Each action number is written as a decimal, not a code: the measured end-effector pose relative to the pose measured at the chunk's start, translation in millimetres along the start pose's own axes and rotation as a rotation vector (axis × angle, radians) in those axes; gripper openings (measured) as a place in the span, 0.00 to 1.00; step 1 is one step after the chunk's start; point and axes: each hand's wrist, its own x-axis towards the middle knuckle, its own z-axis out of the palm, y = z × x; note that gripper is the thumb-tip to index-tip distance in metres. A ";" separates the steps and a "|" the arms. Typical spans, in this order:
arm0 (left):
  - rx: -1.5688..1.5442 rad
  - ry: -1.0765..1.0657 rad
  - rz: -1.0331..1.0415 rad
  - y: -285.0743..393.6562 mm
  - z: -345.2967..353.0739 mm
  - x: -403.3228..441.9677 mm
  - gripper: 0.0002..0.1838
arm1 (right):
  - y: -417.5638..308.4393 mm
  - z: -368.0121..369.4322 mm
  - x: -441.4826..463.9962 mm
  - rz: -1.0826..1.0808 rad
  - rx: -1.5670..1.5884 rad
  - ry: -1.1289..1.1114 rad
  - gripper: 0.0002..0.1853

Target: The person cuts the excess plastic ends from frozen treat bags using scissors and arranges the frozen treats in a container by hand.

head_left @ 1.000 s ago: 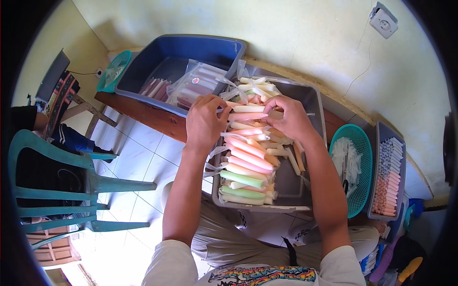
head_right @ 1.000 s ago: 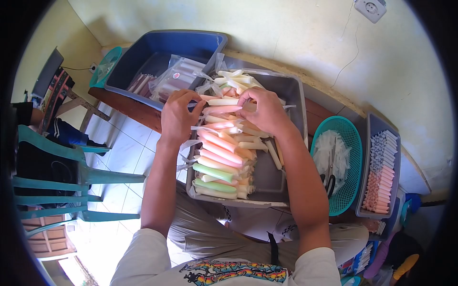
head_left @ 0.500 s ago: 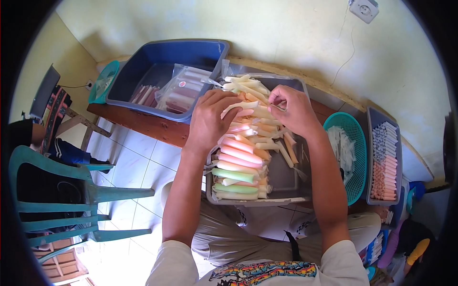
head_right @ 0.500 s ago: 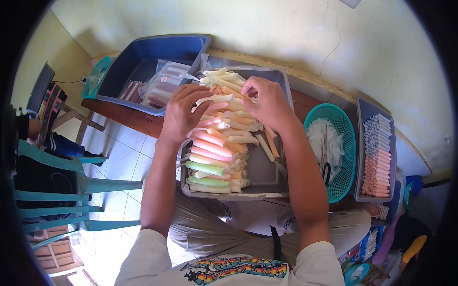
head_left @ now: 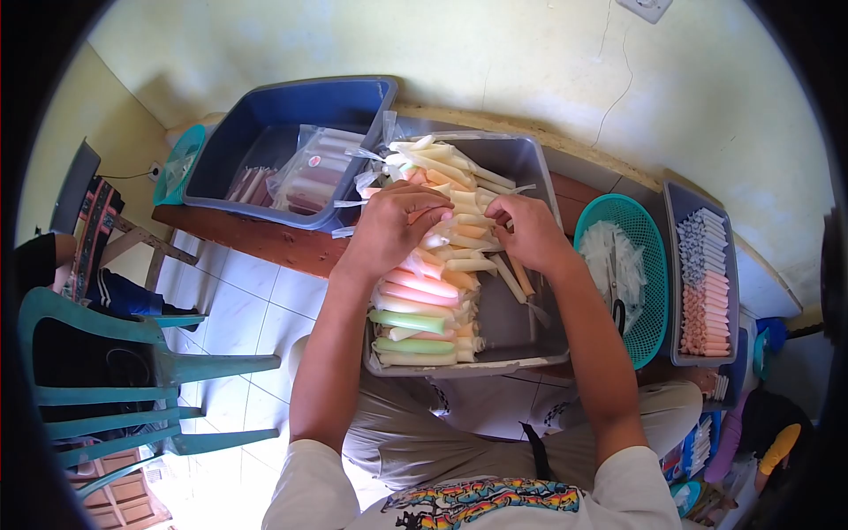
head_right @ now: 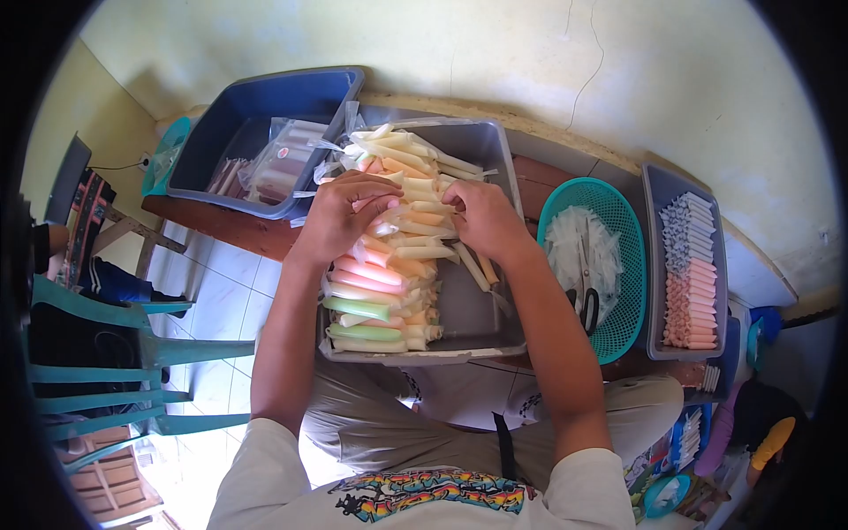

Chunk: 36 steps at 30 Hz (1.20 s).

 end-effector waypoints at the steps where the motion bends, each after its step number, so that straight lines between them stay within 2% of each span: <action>1: 0.004 -0.009 -0.005 0.5 0.1 0.3 0.10 | -1.2 0.1 -1.4 0.002 -0.025 0.020 0.17; 5: 0.053 -0.054 -0.076 6.7 2.0 0.6 0.10 | 1.6 3.2 -3.7 -0.075 -0.154 0.054 0.20; 9: 0.081 -0.056 -0.049 7.8 4.9 0.4 0.10 | 6.5 9.1 -4.1 -0.063 -0.218 0.015 0.21; 18: 0.098 -0.036 -0.067 8.1 6.2 -1.6 0.09 | 5.2 11.4 0.9 0.011 -0.238 -0.014 0.13; 21: 0.129 -0.023 -0.042 7.7 4.3 -1.0 0.11 | 6.1 11.1 0.5 0.015 -0.197 0.020 0.12; 24: 0.125 -0.034 -0.107 11.2 -1.1 1.2 0.10 | 0.5 9.4 -1.3 -0.017 -0.107 0.122 0.10; 27: 0.079 0.048 -0.090 13.4 -0.4 4.9 0.10 | -4.4 4.6 -2.8 -0.046 0.019 0.187 0.09; 29: 0.054 0.027 -0.155 25.3 -4.2 9.4 0.12 | -7.6 2.6 -2.8 -0.139 0.044 0.287 0.10; 33: 0.032 0.064 -0.155 42.7 -6.2 13.4 0.13 | -23.2 -11.6 -7.3 -0.170 0.031 0.306 0.12; 36: 0.051 0.067 -0.081 50.5 -1.3 12.1 0.12 | -48.8 -26.7 -19.4 -0.149 0.102 0.321 0.14</action>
